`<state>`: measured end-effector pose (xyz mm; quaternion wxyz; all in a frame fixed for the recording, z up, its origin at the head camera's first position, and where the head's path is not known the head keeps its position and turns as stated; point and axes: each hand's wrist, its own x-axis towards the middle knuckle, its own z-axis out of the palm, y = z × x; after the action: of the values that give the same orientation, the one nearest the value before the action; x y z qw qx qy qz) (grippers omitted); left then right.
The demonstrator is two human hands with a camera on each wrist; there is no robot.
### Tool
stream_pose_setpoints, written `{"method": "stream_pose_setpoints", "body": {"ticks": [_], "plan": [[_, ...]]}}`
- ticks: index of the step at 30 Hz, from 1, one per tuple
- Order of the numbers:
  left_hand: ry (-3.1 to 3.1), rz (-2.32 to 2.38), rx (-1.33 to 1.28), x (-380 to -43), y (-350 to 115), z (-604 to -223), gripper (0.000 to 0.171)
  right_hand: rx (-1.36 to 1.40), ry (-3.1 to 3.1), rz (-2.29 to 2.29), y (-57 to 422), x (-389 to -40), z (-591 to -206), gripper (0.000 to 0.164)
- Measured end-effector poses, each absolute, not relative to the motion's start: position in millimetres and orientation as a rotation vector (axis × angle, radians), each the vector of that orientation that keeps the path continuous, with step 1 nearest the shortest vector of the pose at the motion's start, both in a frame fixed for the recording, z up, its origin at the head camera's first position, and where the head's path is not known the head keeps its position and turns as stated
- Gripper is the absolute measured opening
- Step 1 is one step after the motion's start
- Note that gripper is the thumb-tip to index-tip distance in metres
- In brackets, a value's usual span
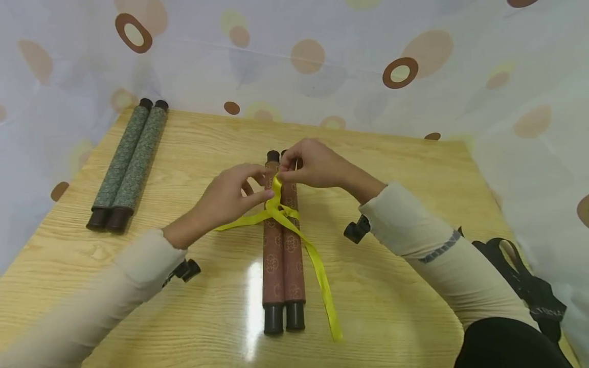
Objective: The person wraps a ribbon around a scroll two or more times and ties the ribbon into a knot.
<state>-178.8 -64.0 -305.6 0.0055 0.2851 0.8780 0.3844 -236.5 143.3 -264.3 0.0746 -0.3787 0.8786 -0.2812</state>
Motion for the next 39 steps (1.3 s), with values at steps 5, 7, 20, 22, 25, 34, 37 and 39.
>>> {"method": "stream_pose_setpoints", "body": {"ticks": [5,7,20,22,25,34,37,39], "plan": [[2.581,1.282,0.886,-202.8,-69.2,-319.4,0.023,-1.211,2.56,-0.869,139.2,-232.1,-265.6,0.013],[2.553,1.344,0.895,-205.7,-69.2,-322.4,0.015,-1.213,2.55,-0.874,138.9,-231.4,-265.2,0.013],[2.523,1.448,0.834,-208.2,-69.0,-327.8,0.017,-1.062,2.592,-0.869,152.4,-251.7,-328.7,0.02],[2.496,1.456,0.805,-208.2,-68.4,-328.4,0.017,-1.09,2.561,-0.821,151.1,-252.8,-340.0,0.014],[2.461,1.476,0.784,-208.5,-67.3,-327.9,0.017,-1.101,2.42,-0.956,150.6,-256.2,-348.6,0.011],[2.459,1.475,0.763,-209.1,-65.9,-325.7,0.016,-1.153,2.105,-1.132,157.3,-264.5,-350.3,0.007],[2.47,1.465,0.761,-208.9,-65.4,-326.3,0.016,-1.146,2.0,-1.16,156.3,-263.4,-350.9,0.007],[2.473,1.46,0.759,-208.7,-65.0,-327.0,0.015,-1.139,1.942,-1.165,155.1,-262.3,-350.3,0.008]]}}
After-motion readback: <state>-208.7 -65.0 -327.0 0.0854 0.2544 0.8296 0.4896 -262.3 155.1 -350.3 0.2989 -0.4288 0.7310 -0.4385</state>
